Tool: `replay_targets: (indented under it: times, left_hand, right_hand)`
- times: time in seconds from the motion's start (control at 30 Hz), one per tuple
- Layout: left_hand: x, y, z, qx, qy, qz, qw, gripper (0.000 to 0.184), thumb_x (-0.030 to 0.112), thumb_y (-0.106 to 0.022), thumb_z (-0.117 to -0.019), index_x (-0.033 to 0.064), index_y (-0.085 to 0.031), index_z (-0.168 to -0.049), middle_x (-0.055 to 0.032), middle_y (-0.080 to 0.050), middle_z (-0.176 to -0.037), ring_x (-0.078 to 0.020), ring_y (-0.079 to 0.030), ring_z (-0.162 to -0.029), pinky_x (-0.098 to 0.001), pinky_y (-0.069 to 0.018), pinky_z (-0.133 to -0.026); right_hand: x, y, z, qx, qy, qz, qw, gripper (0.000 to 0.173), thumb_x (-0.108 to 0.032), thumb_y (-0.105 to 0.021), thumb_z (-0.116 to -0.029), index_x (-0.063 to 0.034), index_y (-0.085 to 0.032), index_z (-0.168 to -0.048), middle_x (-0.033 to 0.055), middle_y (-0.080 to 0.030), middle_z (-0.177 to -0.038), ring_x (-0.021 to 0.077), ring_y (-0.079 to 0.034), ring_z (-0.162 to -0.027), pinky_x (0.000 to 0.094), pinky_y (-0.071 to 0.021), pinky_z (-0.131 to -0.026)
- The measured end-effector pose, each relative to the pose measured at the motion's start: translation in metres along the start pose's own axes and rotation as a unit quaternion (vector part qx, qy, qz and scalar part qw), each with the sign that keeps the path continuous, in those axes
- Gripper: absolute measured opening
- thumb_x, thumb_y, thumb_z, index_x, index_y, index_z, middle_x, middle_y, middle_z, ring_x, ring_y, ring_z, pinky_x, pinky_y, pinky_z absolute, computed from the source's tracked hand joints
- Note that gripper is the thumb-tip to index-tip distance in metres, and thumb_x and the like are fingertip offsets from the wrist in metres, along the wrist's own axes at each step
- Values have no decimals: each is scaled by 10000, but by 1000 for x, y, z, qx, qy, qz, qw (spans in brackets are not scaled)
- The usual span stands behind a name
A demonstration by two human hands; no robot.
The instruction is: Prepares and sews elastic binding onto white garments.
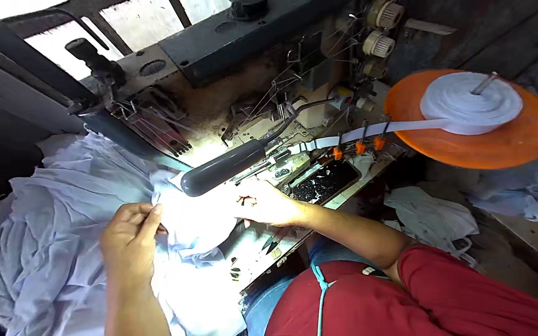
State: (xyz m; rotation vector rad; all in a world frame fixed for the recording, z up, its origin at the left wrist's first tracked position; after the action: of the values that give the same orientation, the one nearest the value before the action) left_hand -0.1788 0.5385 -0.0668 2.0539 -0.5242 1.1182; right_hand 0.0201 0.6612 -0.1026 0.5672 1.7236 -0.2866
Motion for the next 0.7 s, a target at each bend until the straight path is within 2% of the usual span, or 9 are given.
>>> replay_targets:
  times: [0.17,0.23,0.3,0.37,0.47,0.57,0.6,0.67,0.7]
  left_hand:
    - [62,15,59,-110,-129,25,985,72,274,-648,-990,310,-659,-1050,228,-682,-935,69,-652,-798,-119,-556,-715]
    - [65,14,66,-86,-157,-48,983,131,258,-642,-981,170,-641,-1077,149,-689,-965,66,-648,-857,-139,-549,-782]
    - [65,3,73,-79,-172,-115,975,240,157,-636,-901,-35,-643,-1045,-17,-700,-975,0,-658,-916,-211,-555,-851]
    - [64,-14,84,-115,-196,-167,959,257,111,-641,-829,-63,-688,-1012,-132,-714,-1013,-135,-677,-995,-321,-550,-909]
    - [54,-45,102,-198,-242,-233,921,259,155,-628,-855,2,-738,-1034,-144,-726,-1032,-271,-676,-1044,-462,-514,-957]
    - [47,-59,109,-203,-284,-307,885,197,112,-549,-909,26,-709,-830,-128,-701,-840,-316,-687,-894,-521,-511,-912]
    - [53,-59,111,-192,-290,-301,888,211,124,-537,-897,34,-701,-800,-110,-678,-755,-286,-675,-776,-477,-520,-793]
    - [77,-55,114,-183,-293,-235,909,254,201,-536,-879,38,-730,-861,-76,-648,-667,-212,-632,-633,-386,-509,-629]
    - [88,-55,116,-173,-303,-204,915,287,271,-547,-896,49,-731,-899,-64,-655,-679,-186,-625,-646,-361,-504,-647]
  right_hand:
    - [-25,-24,24,-131,42,-9,990,228,-151,-636,-1005,69,-659,-950,35,-629,-743,0,-574,-645,156,-488,-628]
    - [-23,-30,35,-197,53,29,979,239,-173,-626,-1015,59,-670,-979,56,-642,-774,21,-596,-670,168,-506,-643]
    - [-15,-31,49,-226,44,121,966,273,-204,-593,-1030,49,-695,-1038,119,-683,-844,110,-627,-732,256,-513,-700]
    - [-7,-26,62,-198,46,163,965,291,-226,-578,-1037,30,-716,-1049,126,-706,-875,133,-656,-766,281,-532,-729]
    - [-3,-13,74,-139,100,92,981,264,-222,-635,-1012,16,-730,-948,55,-686,-827,5,-606,-743,155,-501,-692]
    - [-4,-7,78,-140,154,79,975,266,-218,-674,-992,11,-742,-875,71,-658,-843,1,-567,-736,126,-455,-647]
    - [-5,-7,79,-141,159,99,972,271,-223,-665,-999,5,-741,-876,75,-653,-836,13,-558,-724,133,-444,-639]
    - [-6,-9,83,-132,167,152,965,252,-211,-645,-1001,3,-739,-907,91,-679,-805,59,-601,-710,168,-482,-657]
    - [-8,-10,86,-126,179,162,962,231,-191,-644,-998,9,-737,-925,102,-700,-809,76,-630,-720,181,-506,-682]
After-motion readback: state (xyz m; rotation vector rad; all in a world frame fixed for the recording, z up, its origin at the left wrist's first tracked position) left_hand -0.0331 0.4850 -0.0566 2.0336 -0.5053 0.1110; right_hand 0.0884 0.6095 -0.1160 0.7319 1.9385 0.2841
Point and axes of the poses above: each hand's wrist, its own z-axis away from the middle knuckle, its own y-axis out of the back of the hand, x = y × z, the point moved 6 cm from there along -z, towards the middle knuckle
